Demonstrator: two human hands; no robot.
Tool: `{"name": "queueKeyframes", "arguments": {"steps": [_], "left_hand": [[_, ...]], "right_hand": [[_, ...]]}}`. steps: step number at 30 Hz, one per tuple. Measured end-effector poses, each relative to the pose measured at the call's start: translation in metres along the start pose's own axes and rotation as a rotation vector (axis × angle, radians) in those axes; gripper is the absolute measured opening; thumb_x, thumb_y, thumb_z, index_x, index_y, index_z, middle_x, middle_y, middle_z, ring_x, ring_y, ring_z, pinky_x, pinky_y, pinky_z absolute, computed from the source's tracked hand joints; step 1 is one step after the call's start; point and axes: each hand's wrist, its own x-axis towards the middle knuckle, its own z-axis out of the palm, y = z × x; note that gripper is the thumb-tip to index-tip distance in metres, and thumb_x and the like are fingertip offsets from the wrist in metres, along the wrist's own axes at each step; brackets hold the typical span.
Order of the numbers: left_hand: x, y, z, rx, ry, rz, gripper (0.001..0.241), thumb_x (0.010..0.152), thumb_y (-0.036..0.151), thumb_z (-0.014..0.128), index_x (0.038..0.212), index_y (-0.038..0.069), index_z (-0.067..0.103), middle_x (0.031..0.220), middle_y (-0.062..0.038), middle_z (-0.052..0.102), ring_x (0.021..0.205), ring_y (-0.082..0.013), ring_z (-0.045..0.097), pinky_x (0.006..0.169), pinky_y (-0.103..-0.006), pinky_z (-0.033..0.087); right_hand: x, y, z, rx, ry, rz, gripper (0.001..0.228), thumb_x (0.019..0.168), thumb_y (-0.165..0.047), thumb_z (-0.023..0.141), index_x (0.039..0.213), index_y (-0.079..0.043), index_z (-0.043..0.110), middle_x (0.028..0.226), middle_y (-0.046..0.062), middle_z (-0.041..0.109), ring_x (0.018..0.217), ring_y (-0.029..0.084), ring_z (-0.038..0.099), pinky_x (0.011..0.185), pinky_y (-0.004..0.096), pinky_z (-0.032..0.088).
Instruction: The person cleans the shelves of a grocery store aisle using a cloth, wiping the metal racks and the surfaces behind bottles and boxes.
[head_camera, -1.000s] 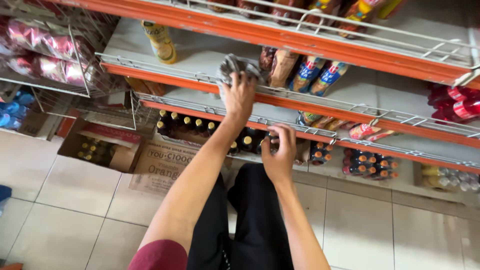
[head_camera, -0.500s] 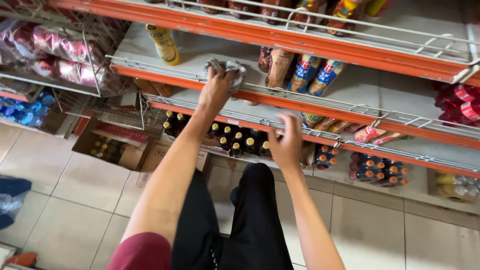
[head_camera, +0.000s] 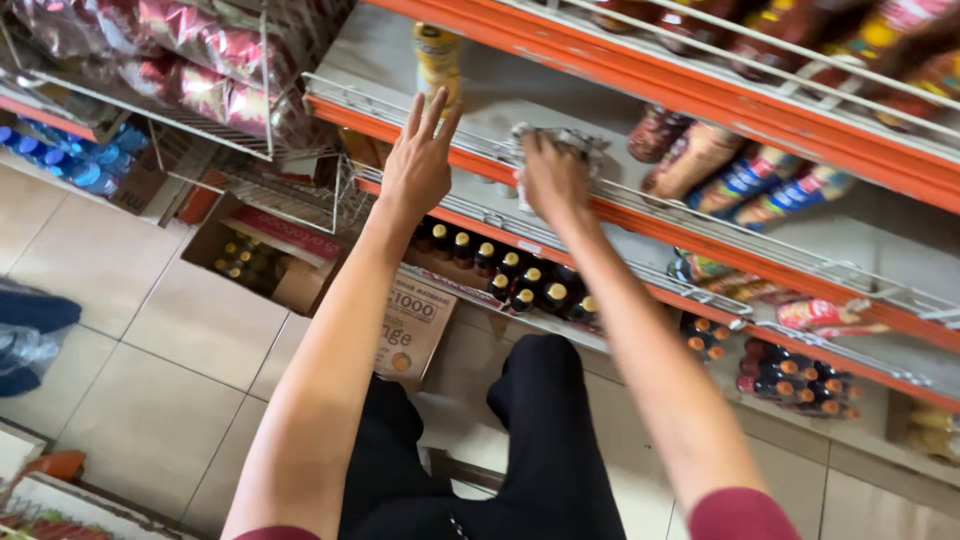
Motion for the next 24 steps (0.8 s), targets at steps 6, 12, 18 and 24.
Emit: {"name": "queueKeyframes", "arguments": {"steps": [6, 12, 18, 24], "left_hand": [[-0.002, -0.039, 0.011, 0.065, -0.182, -0.063, 0.09, 0.083, -0.017, 0.046, 0.163, 0.021, 0.031, 0.172, -0.003, 0.018, 0.158, -0.0352, 0.014, 0.121, -0.0436, 0.033], [-0.012, -0.042, 0.031, 0.054, -0.032, -0.04, 0.092, 0.078, -0.014, 0.05, 0.163, 0.018, 0.031, 0.171, -0.005, 0.016, 0.156, -0.0352, 0.008, 0.125, -0.043, 0.031], [-0.017, -0.045, 0.028, 0.03, 0.02, -0.012, 0.094, 0.077, -0.008, 0.055, 0.163, 0.017, 0.027, 0.17, -0.006, 0.014, 0.157, -0.0307, 0.01, 0.124, -0.0485, 0.035], [-0.017, -0.041, 0.018, 0.003, -0.053, -0.052, 0.093, 0.08, -0.007, 0.054, 0.164, 0.021, 0.025, 0.171, -0.001, 0.009, 0.158, -0.0297, 0.007, 0.123, -0.0526, 0.032]], "right_hand": [[-0.033, 0.047, -0.055, -0.005, -0.134, -0.072, 0.07, 0.079, -0.054, 0.077, 0.128, -0.007, 0.058, 0.118, 0.015, 0.068, 0.094, 0.031, 0.07, 0.068, 0.041, 0.058], [-0.023, 0.028, -0.043, -0.081, -0.167, -0.074, 0.055, 0.095, -0.045, 0.072, 0.128, -0.004, 0.056, 0.119, 0.015, 0.067, 0.099, 0.032, 0.07, 0.074, 0.043, 0.059], [0.015, -0.029, -0.03, -0.008, -0.055, -0.142, 0.051, 0.096, -0.04, 0.076, 0.125, -0.003, 0.056, 0.117, 0.016, 0.067, 0.102, 0.035, 0.069, 0.077, 0.046, 0.058], [-0.018, 0.013, -0.068, 0.0, -0.327, 0.067, 0.075, 0.077, -0.044, 0.084, 0.136, -0.01, 0.053, 0.12, 0.017, 0.065, 0.1, 0.034, 0.068, 0.076, 0.044, 0.058]]}}
